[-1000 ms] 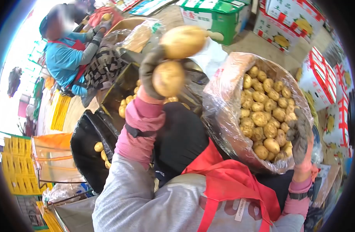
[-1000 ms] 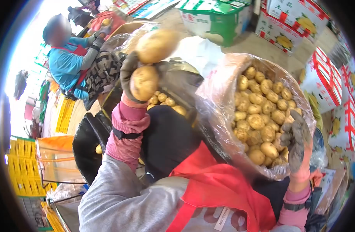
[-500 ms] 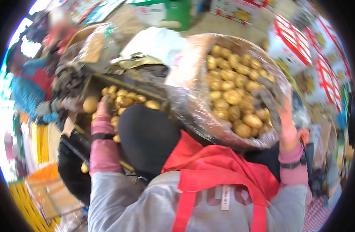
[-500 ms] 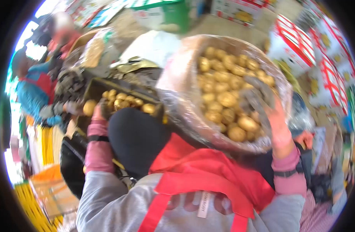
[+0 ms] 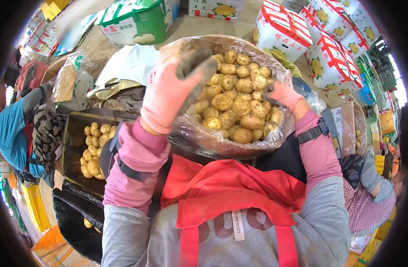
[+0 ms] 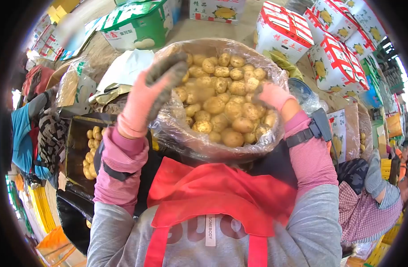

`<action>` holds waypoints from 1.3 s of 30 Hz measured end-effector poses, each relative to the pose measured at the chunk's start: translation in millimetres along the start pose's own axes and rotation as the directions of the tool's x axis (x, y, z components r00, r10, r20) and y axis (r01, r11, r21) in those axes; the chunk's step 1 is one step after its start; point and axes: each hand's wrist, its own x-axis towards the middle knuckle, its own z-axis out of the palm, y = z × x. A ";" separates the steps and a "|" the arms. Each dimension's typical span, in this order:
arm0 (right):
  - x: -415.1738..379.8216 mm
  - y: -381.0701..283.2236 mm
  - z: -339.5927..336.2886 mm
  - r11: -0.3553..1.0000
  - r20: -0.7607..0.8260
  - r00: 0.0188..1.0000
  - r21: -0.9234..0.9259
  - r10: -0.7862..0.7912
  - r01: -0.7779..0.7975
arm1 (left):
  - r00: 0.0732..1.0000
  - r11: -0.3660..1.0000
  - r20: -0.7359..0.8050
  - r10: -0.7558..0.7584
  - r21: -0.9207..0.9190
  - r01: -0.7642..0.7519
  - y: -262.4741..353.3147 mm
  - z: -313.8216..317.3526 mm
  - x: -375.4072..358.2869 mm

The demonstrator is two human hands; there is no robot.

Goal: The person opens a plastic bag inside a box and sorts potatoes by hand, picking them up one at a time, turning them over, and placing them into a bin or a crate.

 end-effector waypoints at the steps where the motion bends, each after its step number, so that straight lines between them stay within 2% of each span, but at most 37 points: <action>1: -4.2 -21.3 -6.2 0.992 0.213 0.969 -0.023 0.125 -0.123 | 0.996 0.989 0.009 0.093 0.117 -0.094 -34.4 -4.2 9.5; 2: -9.0 -33.9 -6.5 0.971 0.415 0.878 -0.069 0.238 -0.231 | 0.983 0.956 0.025 0.181 0.231 -0.182 -66.4 -8.9 16.8; 3: -7.7 -30.7 14.7 0.971 0.361 0.902 -0.049 0.235 -0.233 | 0.984 0.958 0.026 0.173 0.228 -0.175 -60.8 -8.2 12.6; 4: -2.8 -27.2 38.7 0.972 0.301 0.925 -0.027 0.230 -0.233 | 0.997 0.951 0.006 0.080 0.298 -0.078 -52.1 -9.6 6.1; 5: -0.9 -30.3 45.5 0.991 0.326 0.938 0.018 0.119 -0.132 | 1.000 0.930 -0.019 -0.010 0.367 0.016 -46.0 -11.8 2.9; 6: 2.3 -29.9 47.7 0.991 0.325 0.938 0.024 0.119 -0.134 | 1.000 0.928 -0.014 -0.011 0.372 0.016 -47.7 -14.2 2.9; 8: 4.6 -29.0 52.3 0.975 0.299 0.934 0.040 0.197 -0.219 | 0.972 0.789 -0.138 0.188 0.611 -0.066 -57.4 -16.2 2.4; 9: 5.1 -34.4 39.6 0.954 0.325 0.906 0.029 0.273 -0.298 | 0.974 0.791 -0.137 0.181 0.609 -0.062 -62.2 -19.5 4.9; 10: 3.7 -36.5 28.1 0.954 0.329 0.904 0.030 0.273 -0.299 | 0.969 0.764 -0.101 0.225 0.635 -0.111 -66.2 -25.2 9.5; 12: 9.2 -40.7 10.7 0.950 0.221 0.924 -0.061 0.313 -0.307 | 0.958 0.725 -0.075 0.275 0.671 -0.155 -68.0 -31.8 13.1; 14: 11.1 -27.6 13.3 0.965 0.082 0.968 -0.138 0.236 -0.223 | 0.944 0.843 -0.082 0.320 0.481 -0.243 -63.0 -27.6 12.9; 15: 1.4 -38.4 -0.2 0.978 -0.014 0.982 0.099 0.188 -0.186 | 0.965 0.850 -0.078 0.251 0.495 -0.181 -53.9 -23.1 9.8; 16: -10.8 -49.0 -10.8 0.938 -0.112 0.982 0.330 0.154 -0.110 | 0.984 0.844 -0.052 0.168 0.524 -0.117 -79.3 -28.4 20.2; 17: -8.7 -39.1 -3.2 0.943 -0.277 0.954 0.273 -0.114 0.192 | 0.967 0.823 -0.016 0.256 0.529 -0.209 -89.8 -23.7 25.1; 18: -2.0 -35.9 3.1 0.864 -0.421 0.827 0.168 -0.374 0.475 | 0.975 0.899 0.032 0.219 0.382 -0.214 -90.3 -15.7 23.8; 19: -10.2 -72.4 -17.6 0.804 -0.332 0.928 0.498 -0.167 0.323 | 0.985 0.936 0.135 0.103 0.323 -0.142 -70.4 -11.3 18.6; 20: -24.5 -105.6 -37.4 0.643 -0.149 0.989 0.757 0.002 0.113 | 0.972 0.932 0.135 0.194 0.285 -0.225 -83.3 -4.0 19.7; 21: -26.0 -114.2 -29.6 0.629 -0.165 0.985 0.761 -0.050 0.159 | 0.969 0.944 0.232 0.083 0.294 -0.151 -86.8 -2.3 20.9; 22: -27.2 -116.5 -21.8 0.549 -0.225 0.971 0.803 -0.080 0.232 | 0.968 0.990 0.252 0.003 0.139 -0.040 -83.9 7.6 17.7; 23: -27.2 -121.0 -22.1 0.468 -0.284 0.954 0.834 -0.092 0.293 | 0.971 0.994 0.230 0.069 0.066 -0.087 -85.3 10.8 16.6; 24: -27.3 -124.3 -26.0 0.462 -0.296 0.950 0.832 -0.098 0.307 | 0.967 0.991 0.218 0.134 -0.013 -0.135 -88.3 12.7 17.2; 25: -31.9 -128.3 -32.2 0.398 -0.206 0.977 0.893 -0.047 0.208 | 0.963 0.990 0.229 0.140 -0.010 -0.141 -93.2 11.6 17.1; 26: -39.2 -126.0 -37.1 0.328 -0.108 0.994 0.940 0.014 0.097 | 0.970 0.976 0.172 0.171 0.106 -0.191 -90.2 9.2 12.3; 27: -37.7 -114.7 -24.8 0.342 -0.193 0.980 0.919 -0.040 0.195 | 0.969 0.949 0.130 0.210 0.210 -0.234 -86.3 8.9 8.3; 28: -41.1 -110.8 -22.8 0.157 -0.141 0.990 0.977 -0.030 0.144 | 0.936 0.913 0.181 0.302 0.227 -0.338 -67.6 9.8 3.9; 29: -44.3 -108.1 -22.5 -0.034 -0.097 0.995 0.995 -0.023 0.096 | 0.937 0.968 0.250 0.245 -0.119 -0.221 -81.0 10.8 11.4; 30: -44.5 -98.3 -15.8 0.261 -0.464 0.860 0.821 -0.212 0.508 | 0.938 0.969 0.266 0.224 -0.167 -0.184 -88.7 -0.5 11.5; 31: -49.4 -105.6 -25.5 0.034 -0.241 0.964 0.969 -0.112 0.246 | 0.944 0.935 0.318 0.082 -0.352 0.037 -33.6 7.9 -6.7; 32: -51.2 -105.4 -29.1 0.308 -0.501 0.831 0.772 -0.243 0.555 | 0.938 0.900 0.346 -0.016 -0.404 0.164 -24.7 7.4 -12.5; 34: -36.0 -94.5 -17.0 0.333 -0.565 0.760 0.684 -0.322 0.650 | 0.957 0.944 0.288 -0.046 -0.300 0.136 -20.5 10.3 -6.3; 35: -40.5 -99.0 -21.7 0.340 -0.565 0.765 0.685 -0.308 0.644 | 0.952 0.943 0.303 -0.047 -0.300 0.142 -20.2 11.5 -5.0; 36: -47.8 -106.3 -30.3 0.046 -0.371 0.902 0.920 -0.220 0.389 | 0.956 0.923 0.292 0.011 -0.370 0.102 -20.5 12.0 -5.7; 37: -52.2 -110.2 -34.2 -0.273 -0.128 0.968 0.960 -0.214 0.067 | 0.960 0.897 0.271 0.068 -0.438 0.060 -20.3 12.4 -6.0; 39: -51.0 -109.5 -21.5 -0.314 -0.167 0.966 0.944 -0.196 0.099 | 0.960 0.908 0.263 0.091 -0.417 0.028 -16.4 15.2 -6.5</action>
